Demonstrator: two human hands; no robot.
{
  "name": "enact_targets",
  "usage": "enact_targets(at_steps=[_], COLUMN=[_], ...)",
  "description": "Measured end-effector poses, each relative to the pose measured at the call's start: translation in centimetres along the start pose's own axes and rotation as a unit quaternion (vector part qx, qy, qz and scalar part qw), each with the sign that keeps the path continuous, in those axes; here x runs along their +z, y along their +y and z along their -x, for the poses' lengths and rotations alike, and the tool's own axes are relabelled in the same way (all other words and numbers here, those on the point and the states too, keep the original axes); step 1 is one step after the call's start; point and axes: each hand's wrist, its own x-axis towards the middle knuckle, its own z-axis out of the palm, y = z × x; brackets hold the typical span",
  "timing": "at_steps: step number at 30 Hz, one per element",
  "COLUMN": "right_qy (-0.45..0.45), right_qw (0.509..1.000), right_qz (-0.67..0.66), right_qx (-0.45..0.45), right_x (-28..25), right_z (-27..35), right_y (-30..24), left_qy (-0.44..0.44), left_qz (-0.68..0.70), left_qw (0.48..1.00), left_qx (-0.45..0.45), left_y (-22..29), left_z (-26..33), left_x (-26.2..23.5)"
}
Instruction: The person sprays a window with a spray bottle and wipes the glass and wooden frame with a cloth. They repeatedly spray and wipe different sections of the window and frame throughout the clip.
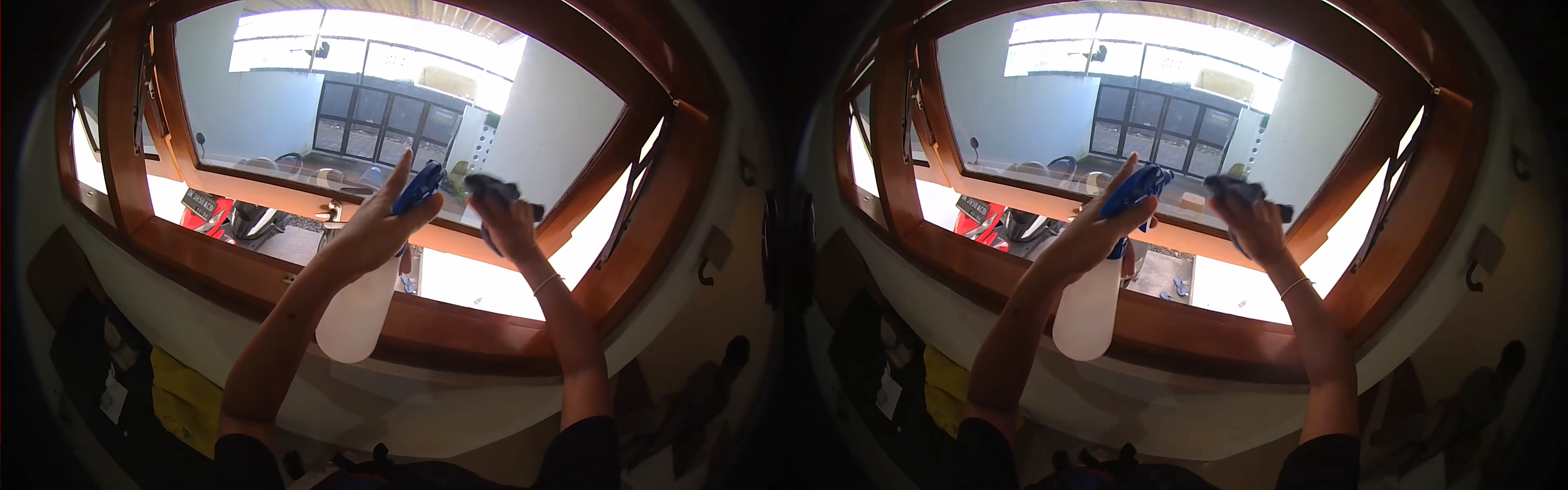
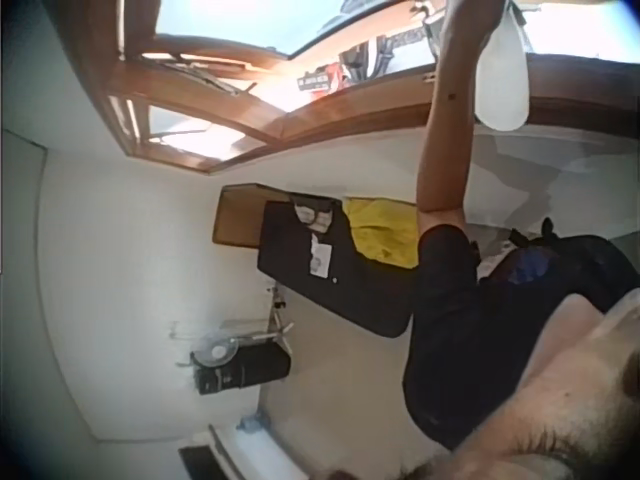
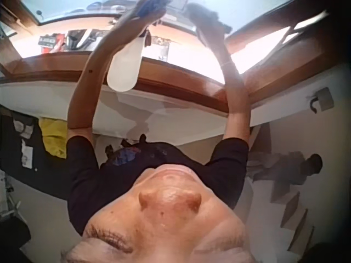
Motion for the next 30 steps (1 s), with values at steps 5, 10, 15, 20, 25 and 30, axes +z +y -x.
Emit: enact_targets(at_steps=[5, 10, 15, 20, 25, 30], right_qy=[-0.04, 0.096, 0.27, 0.184, 0.09, 0.013], right_qw=[0.994, 0.995, 0.956, 0.962, 0.986, 0.99], right_qz=[-0.059, 0.03, 0.106, -0.009, 0.015, -0.086], right_qx=[-0.082, 0.009, 0.048, 0.201, -0.142, -0.111], right_x=[0.0, -6.0, -7.6, -0.7, 5.5, 2.8], right_z=[0.3, -8.6, -15.9, -15.5, -7.0, -11.2], right_y=[-1.0, 4.5, 7.0, -3.0, -10.5, -7.7], left_qy=[0.029, 0.049, 0.065, 0.092, 0.068, 0.096], left_qz=[0.042, 0.02, 0.018, 0.006, 0.026, 0.043], left_qw=[0.999, 0.997, 0.995, 0.994, 0.994, 0.992], left_qx=[-0.018, -0.055, -0.067, -0.049, -0.078, -0.069], left_y=[0.8, 1.6, 0.8, -0.9, -0.2, -0.1], left_z=[0.9, 1.6, 1.3, 1.3, 1.6, 2.7], left_x=[-1.8, -3.8, -5.1, -7.1, -8.1, -10.5])
